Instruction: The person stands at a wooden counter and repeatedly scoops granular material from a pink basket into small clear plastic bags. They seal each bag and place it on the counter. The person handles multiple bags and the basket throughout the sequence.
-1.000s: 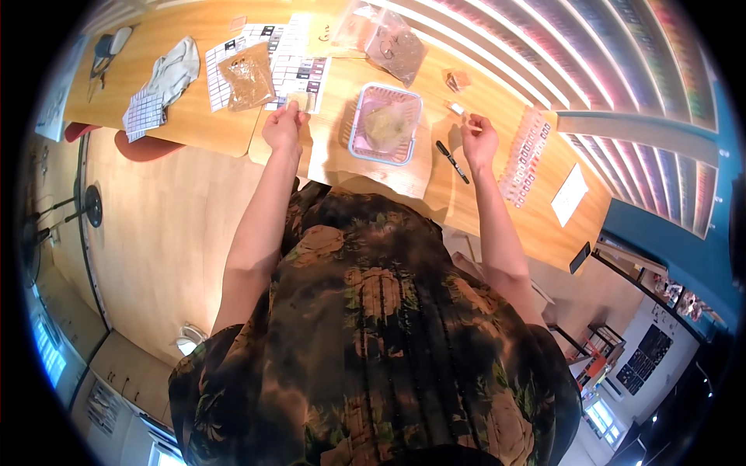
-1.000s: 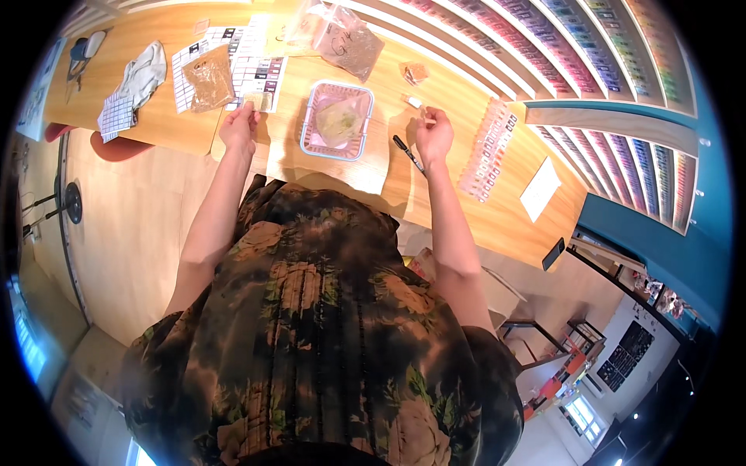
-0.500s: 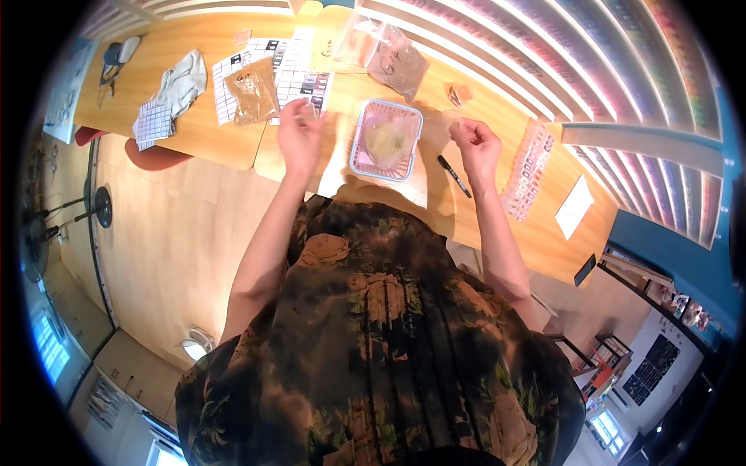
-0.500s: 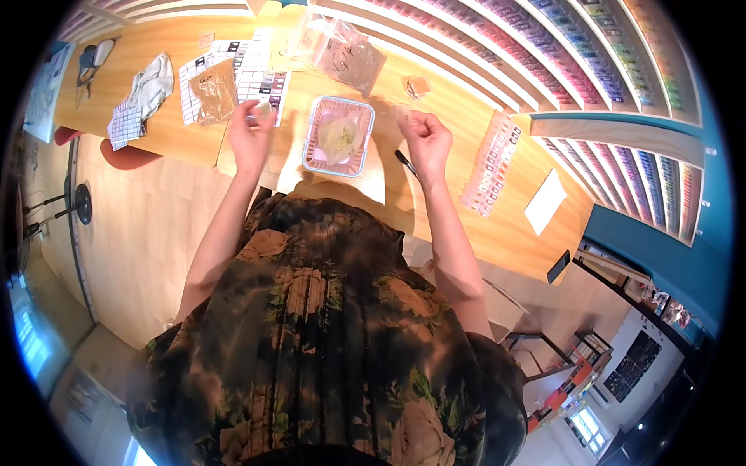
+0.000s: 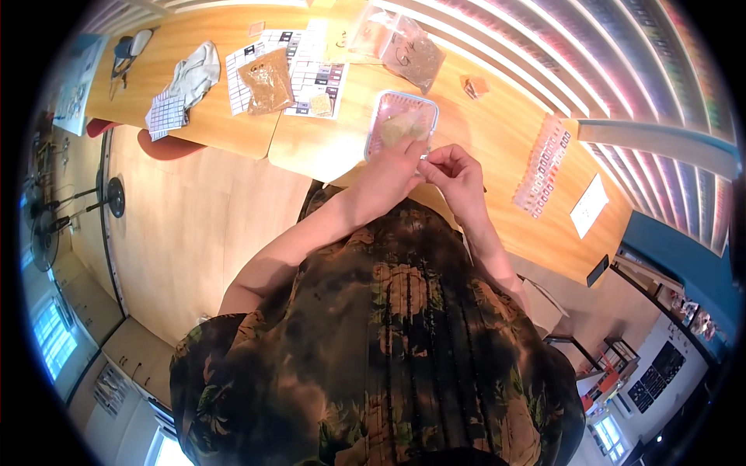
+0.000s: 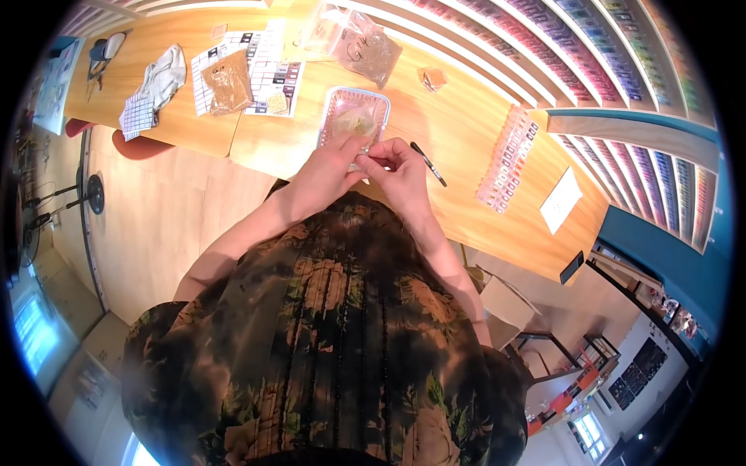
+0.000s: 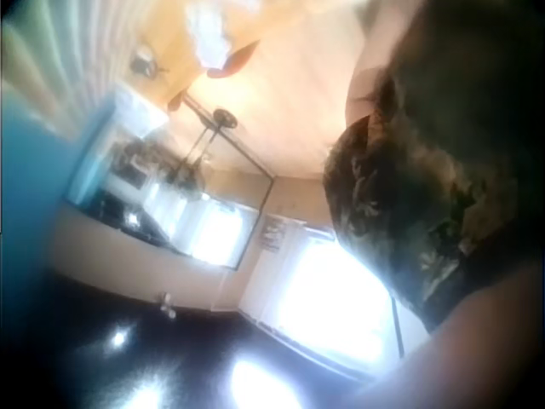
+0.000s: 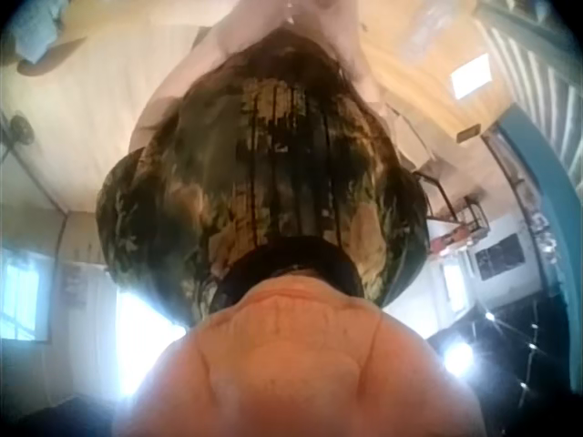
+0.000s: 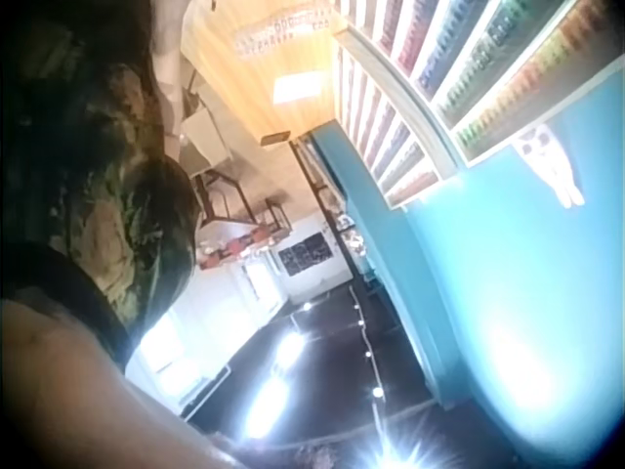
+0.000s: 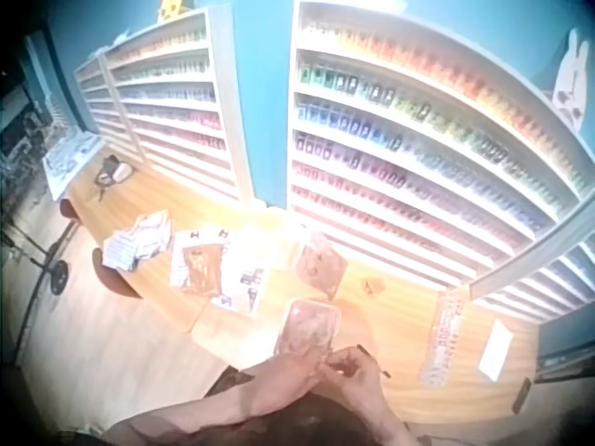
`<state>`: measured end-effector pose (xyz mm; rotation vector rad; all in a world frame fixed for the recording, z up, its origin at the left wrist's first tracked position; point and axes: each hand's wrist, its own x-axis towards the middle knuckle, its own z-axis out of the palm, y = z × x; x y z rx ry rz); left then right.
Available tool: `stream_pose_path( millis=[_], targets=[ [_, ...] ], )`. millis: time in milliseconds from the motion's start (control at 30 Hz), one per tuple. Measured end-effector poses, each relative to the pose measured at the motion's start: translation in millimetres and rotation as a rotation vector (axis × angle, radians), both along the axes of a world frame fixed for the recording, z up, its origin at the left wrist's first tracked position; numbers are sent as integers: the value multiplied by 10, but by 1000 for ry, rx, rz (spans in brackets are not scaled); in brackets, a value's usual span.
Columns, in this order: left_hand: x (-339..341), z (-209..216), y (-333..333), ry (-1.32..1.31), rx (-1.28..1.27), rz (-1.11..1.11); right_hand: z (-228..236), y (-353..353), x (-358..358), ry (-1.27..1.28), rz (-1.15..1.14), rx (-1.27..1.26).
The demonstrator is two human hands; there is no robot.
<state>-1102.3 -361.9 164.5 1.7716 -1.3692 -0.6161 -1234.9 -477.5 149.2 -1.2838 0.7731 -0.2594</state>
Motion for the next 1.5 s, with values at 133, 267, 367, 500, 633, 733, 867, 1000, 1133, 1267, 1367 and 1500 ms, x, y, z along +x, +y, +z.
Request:
stream_pose_path(
  millis=[133,267,367,500,633,733,867,1000,1133,1267,1367,1500],
  targets=[
    [27,64,52,-26,57,-49,104,46,-5,-6,-32,64],
    [-32,54,112,145,5,-26,180,-38,-120,-43,55,141],
    [-59,83,134,194,-83,-18,177,-72,-185,-95,93,120],
    [-39,167,169,295,-132,27,203,-175,-260,-212,27,353],
    [-8,255,169,391,-108,29,255,-113,-278,-200,-9,376],
    [-15,267,193,383,-109,32,271,-69,-259,-159,-2,456],
    [-16,103,236,528,-65,217,259,-233,-196,-57,-80,259],
    [68,-600,280,591,13,460,285,-423,193,230,-142,-493],
    [59,-838,235,608,169,461,-47,-537,624,476,120,-772],
    [-4,-851,130,599,216,432,-142,-413,824,473,263,-737],
    [-15,-988,105,634,213,427,-405,-236,761,311,166,-1072],
    [-35,-996,93,649,176,569,-644,-136,539,168,294,-1313]
  ],
)
